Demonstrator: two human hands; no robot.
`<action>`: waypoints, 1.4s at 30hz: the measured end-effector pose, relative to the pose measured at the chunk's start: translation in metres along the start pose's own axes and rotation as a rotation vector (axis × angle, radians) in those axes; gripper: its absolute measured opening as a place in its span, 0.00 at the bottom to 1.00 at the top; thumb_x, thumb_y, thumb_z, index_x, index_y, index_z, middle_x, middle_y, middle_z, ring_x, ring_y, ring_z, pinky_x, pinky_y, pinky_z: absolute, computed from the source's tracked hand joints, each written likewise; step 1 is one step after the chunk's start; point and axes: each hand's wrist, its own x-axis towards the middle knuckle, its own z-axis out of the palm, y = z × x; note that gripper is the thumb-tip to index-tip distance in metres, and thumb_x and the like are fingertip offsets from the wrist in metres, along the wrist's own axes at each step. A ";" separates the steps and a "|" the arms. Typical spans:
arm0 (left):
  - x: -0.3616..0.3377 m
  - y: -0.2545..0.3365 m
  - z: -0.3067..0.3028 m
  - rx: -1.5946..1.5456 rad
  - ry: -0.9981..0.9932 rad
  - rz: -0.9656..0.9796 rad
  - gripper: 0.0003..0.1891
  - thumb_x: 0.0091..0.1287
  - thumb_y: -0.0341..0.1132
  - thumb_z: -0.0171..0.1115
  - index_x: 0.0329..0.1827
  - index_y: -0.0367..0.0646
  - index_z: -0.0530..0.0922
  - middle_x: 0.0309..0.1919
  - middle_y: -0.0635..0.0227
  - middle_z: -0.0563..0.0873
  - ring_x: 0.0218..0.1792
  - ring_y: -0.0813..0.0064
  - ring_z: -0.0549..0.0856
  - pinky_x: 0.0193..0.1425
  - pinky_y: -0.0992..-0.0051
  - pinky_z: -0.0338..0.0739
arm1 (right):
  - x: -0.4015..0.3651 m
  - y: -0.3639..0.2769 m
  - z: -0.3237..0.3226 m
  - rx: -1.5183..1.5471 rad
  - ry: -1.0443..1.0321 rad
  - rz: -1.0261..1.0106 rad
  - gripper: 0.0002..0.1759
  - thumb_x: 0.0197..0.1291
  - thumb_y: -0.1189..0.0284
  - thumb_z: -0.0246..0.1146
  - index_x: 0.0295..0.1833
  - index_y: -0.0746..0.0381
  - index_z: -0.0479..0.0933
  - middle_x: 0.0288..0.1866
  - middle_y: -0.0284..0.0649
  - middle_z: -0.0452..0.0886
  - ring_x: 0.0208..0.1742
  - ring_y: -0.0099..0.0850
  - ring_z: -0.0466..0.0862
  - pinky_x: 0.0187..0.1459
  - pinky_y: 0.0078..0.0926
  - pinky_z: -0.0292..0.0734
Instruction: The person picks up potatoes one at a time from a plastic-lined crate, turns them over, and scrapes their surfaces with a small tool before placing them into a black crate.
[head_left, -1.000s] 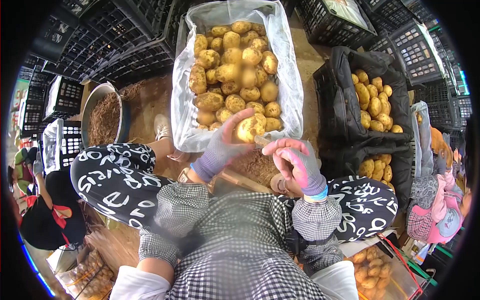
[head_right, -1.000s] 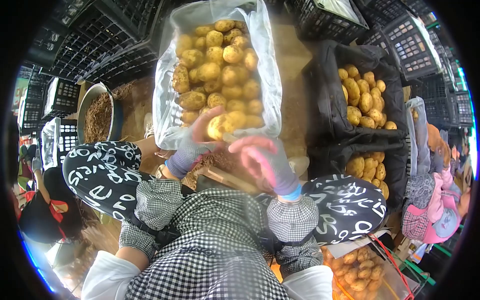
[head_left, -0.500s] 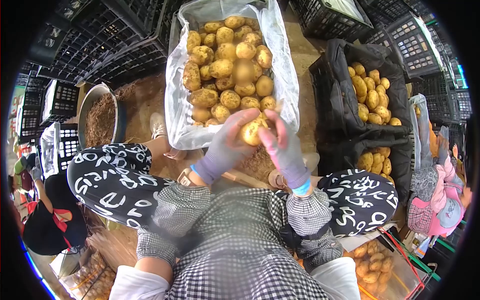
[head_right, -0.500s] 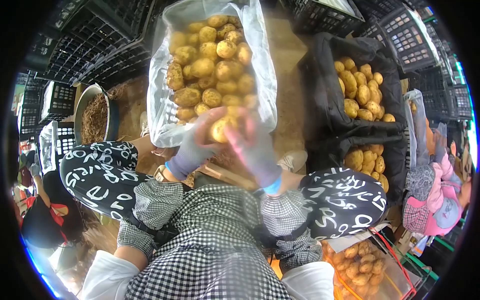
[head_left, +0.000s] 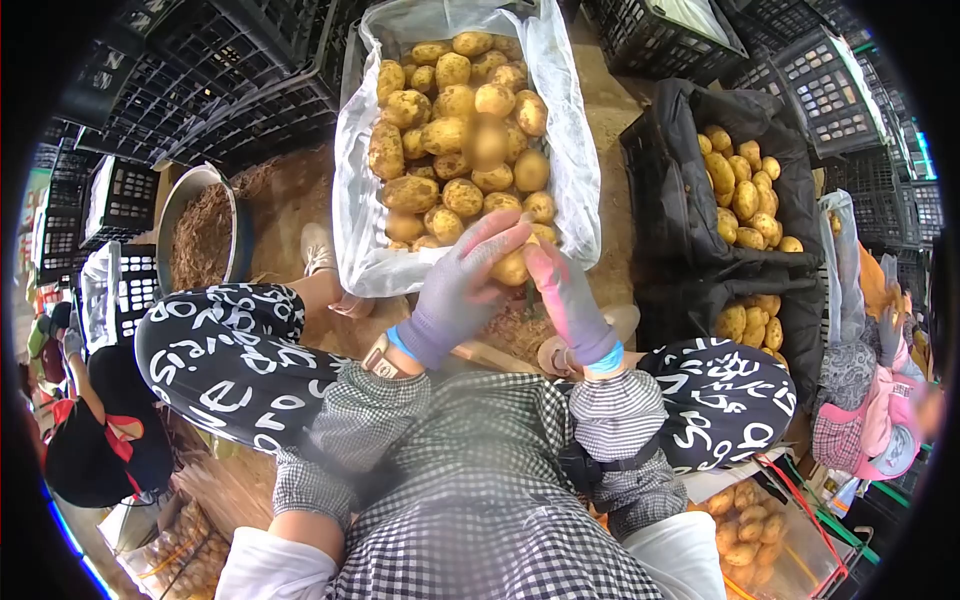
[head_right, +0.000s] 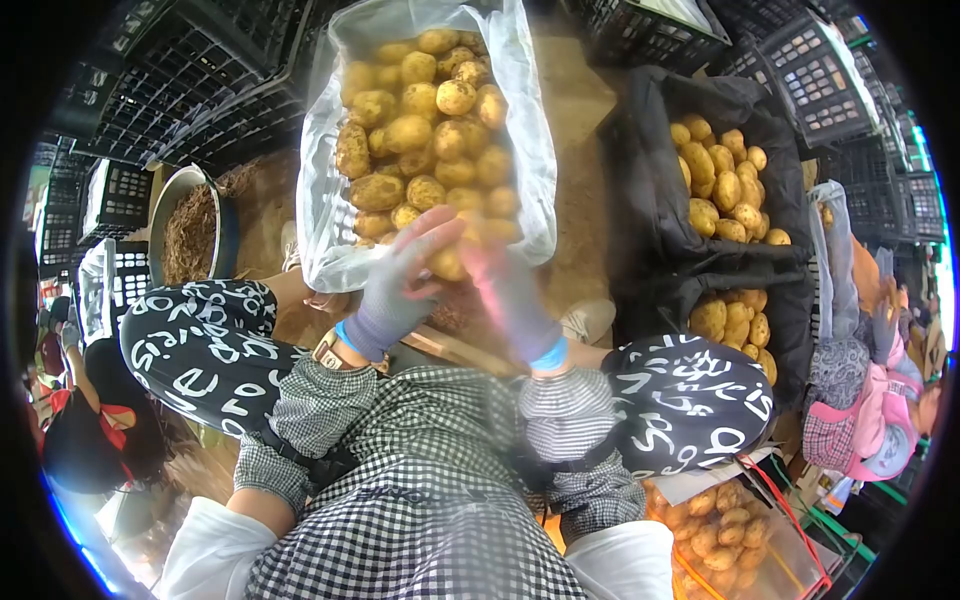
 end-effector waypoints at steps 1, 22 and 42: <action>0.001 0.000 -0.003 0.002 -0.033 0.005 0.38 0.55 0.20 0.69 0.73 0.38 0.70 0.72 0.56 0.72 0.74 0.60 0.70 0.79 0.66 0.62 | 0.000 -0.004 -0.001 0.028 -0.022 -0.008 0.27 0.72 0.61 0.61 0.68 0.67 0.71 0.61 0.40 0.80 0.60 0.30 0.79 0.61 0.29 0.74; 0.004 -0.012 0.006 -0.268 0.310 -0.275 0.28 0.82 0.55 0.42 0.53 0.37 0.79 0.42 0.61 0.86 0.42 0.74 0.85 0.46 0.73 0.80 | -0.006 -0.001 0.015 -0.551 0.070 -0.488 0.42 0.47 0.83 0.70 0.72 0.60 0.70 0.66 0.47 0.79 0.66 0.46 0.79 0.67 0.34 0.73; 0.011 -0.006 0.003 -0.635 0.102 -0.558 0.28 0.76 0.54 0.59 0.63 0.36 0.74 0.49 0.67 0.82 0.49 0.78 0.82 0.51 0.77 0.80 | -0.001 -0.001 0.008 -0.291 0.126 -0.232 0.39 0.51 0.71 0.77 0.69 0.64 0.71 0.61 0.45 0.80 0.64 0.37 0.80 0.66 0.32 0.74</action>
